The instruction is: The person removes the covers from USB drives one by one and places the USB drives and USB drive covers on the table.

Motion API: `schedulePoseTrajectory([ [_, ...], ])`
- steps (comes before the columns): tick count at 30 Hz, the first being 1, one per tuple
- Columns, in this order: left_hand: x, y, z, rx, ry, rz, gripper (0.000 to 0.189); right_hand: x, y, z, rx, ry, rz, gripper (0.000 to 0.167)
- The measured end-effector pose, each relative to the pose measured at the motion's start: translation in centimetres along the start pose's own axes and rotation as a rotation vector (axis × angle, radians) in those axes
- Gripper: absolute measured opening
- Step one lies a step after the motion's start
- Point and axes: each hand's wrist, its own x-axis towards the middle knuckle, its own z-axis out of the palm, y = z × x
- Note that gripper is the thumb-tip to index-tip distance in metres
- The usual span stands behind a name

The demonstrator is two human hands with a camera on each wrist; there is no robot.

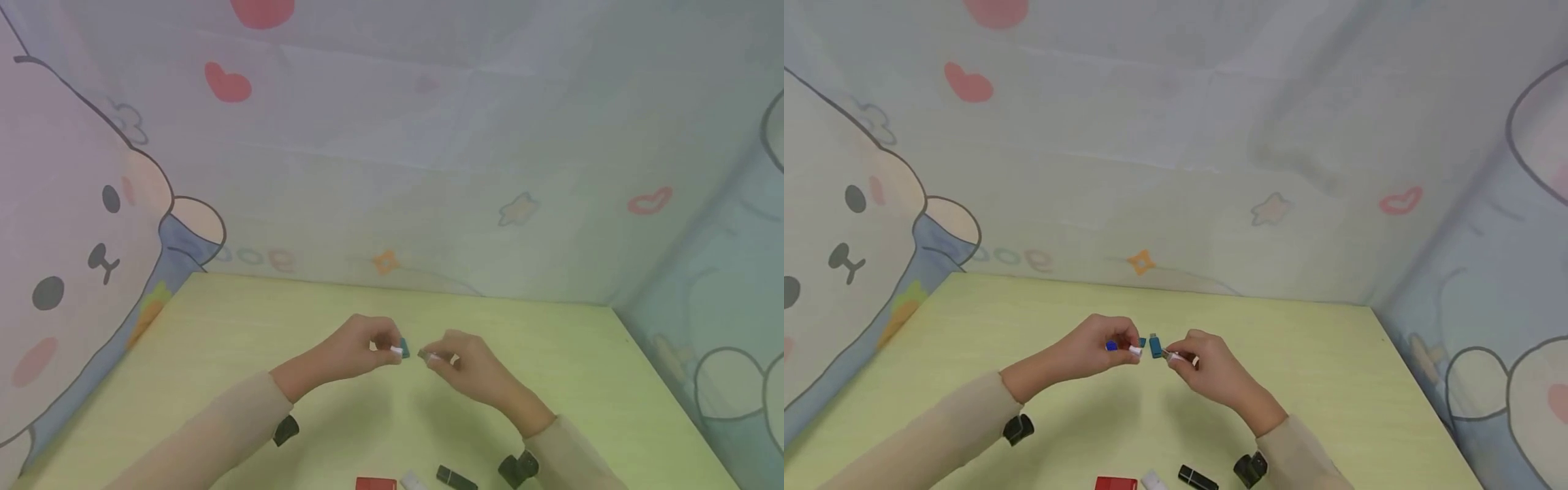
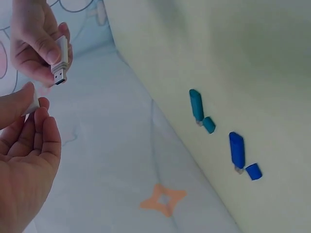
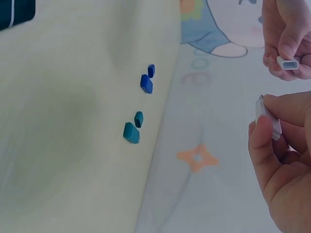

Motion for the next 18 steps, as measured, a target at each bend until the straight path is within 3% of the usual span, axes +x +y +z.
schedulePoseTrajectory([
  [8,2.5,0.5,-1.1,-0.032,0.028,-0.031,0.01,1.1,0.6,-1.2,0.025,0.064,0.072,0.017],
  [18,4.3,-0.4,-1.5,-0.007,0.06,-0.058,0.007,2.2,1.0,-1.8,0.042,0.096,0.185,0.02],
])
